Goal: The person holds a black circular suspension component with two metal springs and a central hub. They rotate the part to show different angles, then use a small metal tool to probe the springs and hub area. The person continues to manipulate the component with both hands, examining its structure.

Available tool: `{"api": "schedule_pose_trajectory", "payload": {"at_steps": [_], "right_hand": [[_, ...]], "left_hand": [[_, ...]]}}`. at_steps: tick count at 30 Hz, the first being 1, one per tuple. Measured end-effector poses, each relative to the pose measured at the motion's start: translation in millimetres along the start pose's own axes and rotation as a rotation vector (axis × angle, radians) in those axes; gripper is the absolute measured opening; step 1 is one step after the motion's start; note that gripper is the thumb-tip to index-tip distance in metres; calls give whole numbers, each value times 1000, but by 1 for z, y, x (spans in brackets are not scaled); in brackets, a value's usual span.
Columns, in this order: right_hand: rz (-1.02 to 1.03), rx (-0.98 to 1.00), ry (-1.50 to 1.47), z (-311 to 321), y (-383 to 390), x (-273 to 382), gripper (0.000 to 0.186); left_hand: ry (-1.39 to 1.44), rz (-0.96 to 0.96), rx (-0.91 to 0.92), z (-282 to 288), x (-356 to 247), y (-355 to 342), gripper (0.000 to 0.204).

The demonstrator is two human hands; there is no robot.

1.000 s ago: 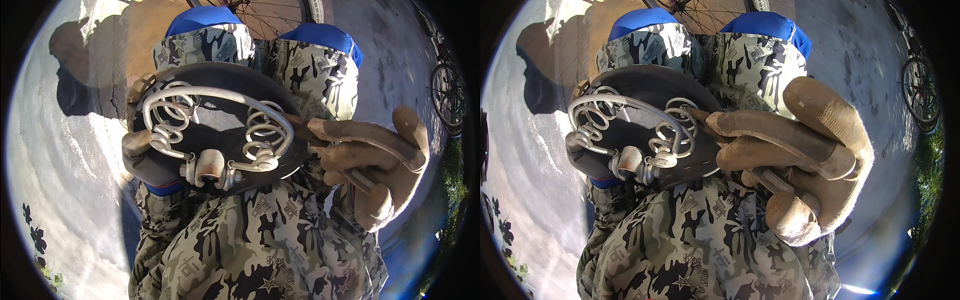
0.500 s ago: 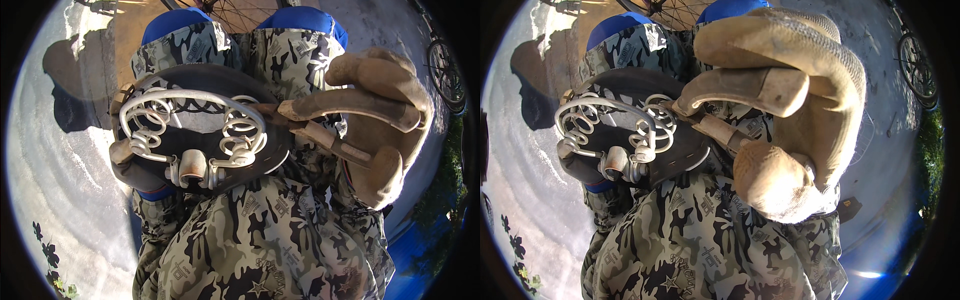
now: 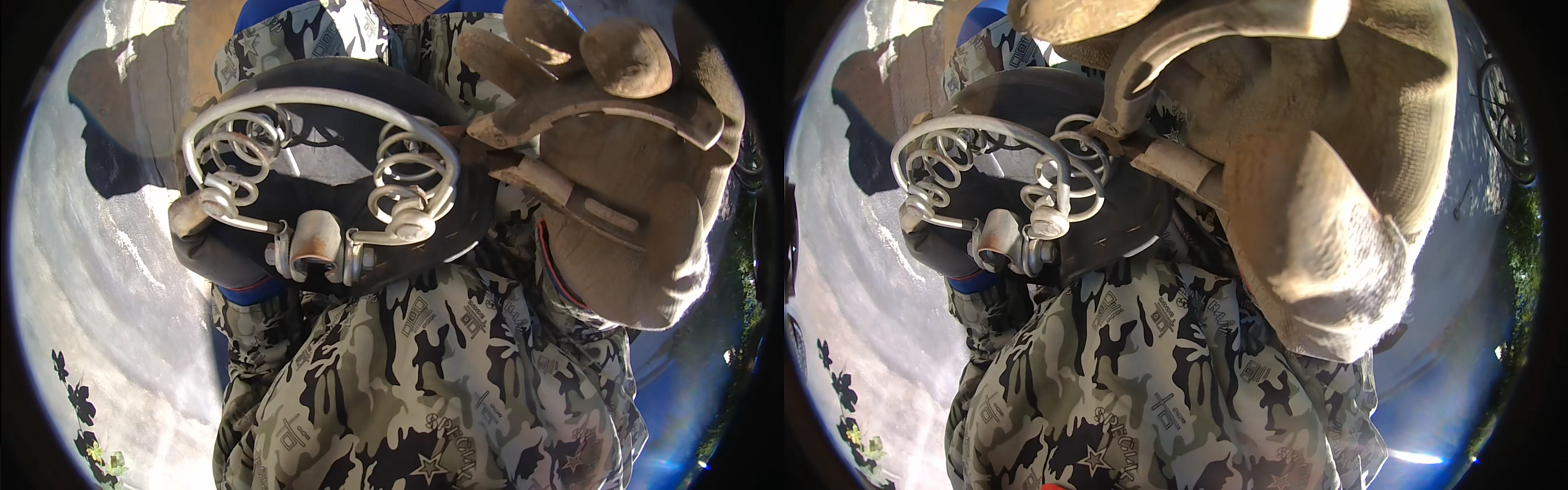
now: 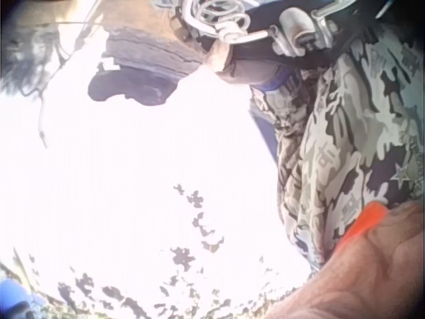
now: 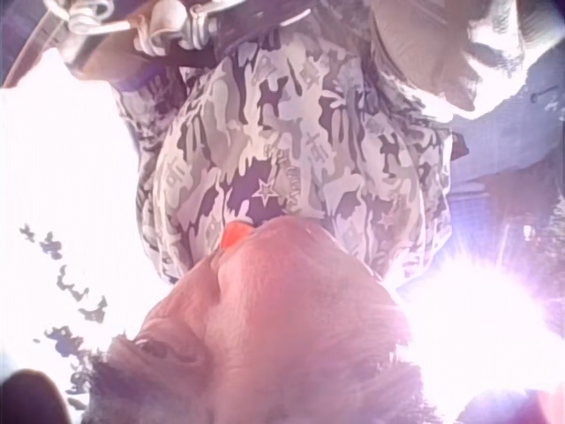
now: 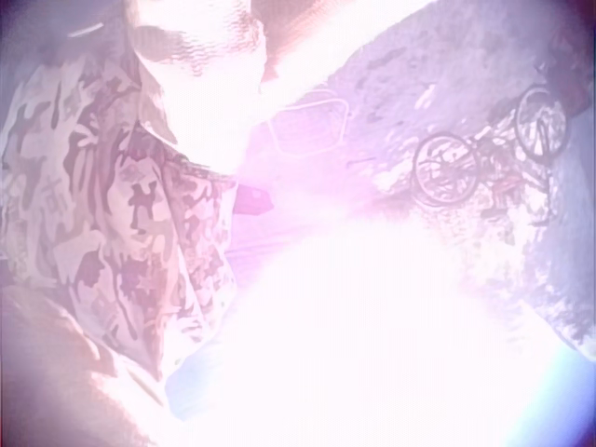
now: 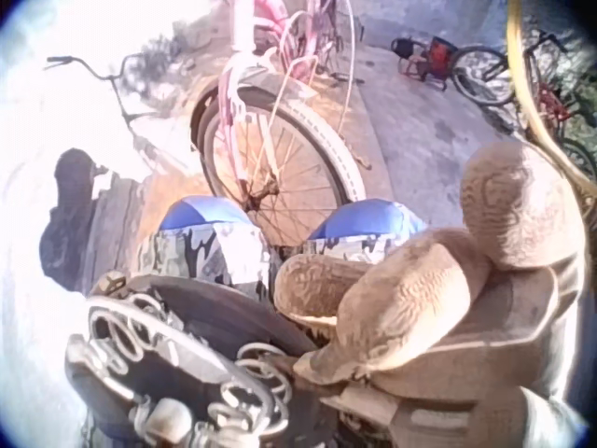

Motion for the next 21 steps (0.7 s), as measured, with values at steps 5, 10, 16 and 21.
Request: {"api": "schedule_pose_trajectory", "payload": {"at_steps": [5, 10, 16, 21], "right_hand": [[-6, 9, -35, -4, 0, 1, 78], [-4, 22, -60, -4, -2, 3, 78], [15, 64, -110, -6, -9, 0, 78], [24, 96, -160, -5, -14, -5, 78]], "left_hand": [[-194, -97, -195, 6, 9, 10, 13], [-186, -159, -54, 13, 12, 5, 8], [-231, -151, -103, 17, 14, 6, 9], [-167, -114, -160, 10, 16, 4, 11]]}}
Point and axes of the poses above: each hand's wrist, its own y-axis away from the middle knuckle, its own z-axis out of the back of the hand, x = y × z, the point moved 3 cm from there along -y, towards the middle knuckle, and after that the axes turned 13 degrees about y, right-handed, at the moved point
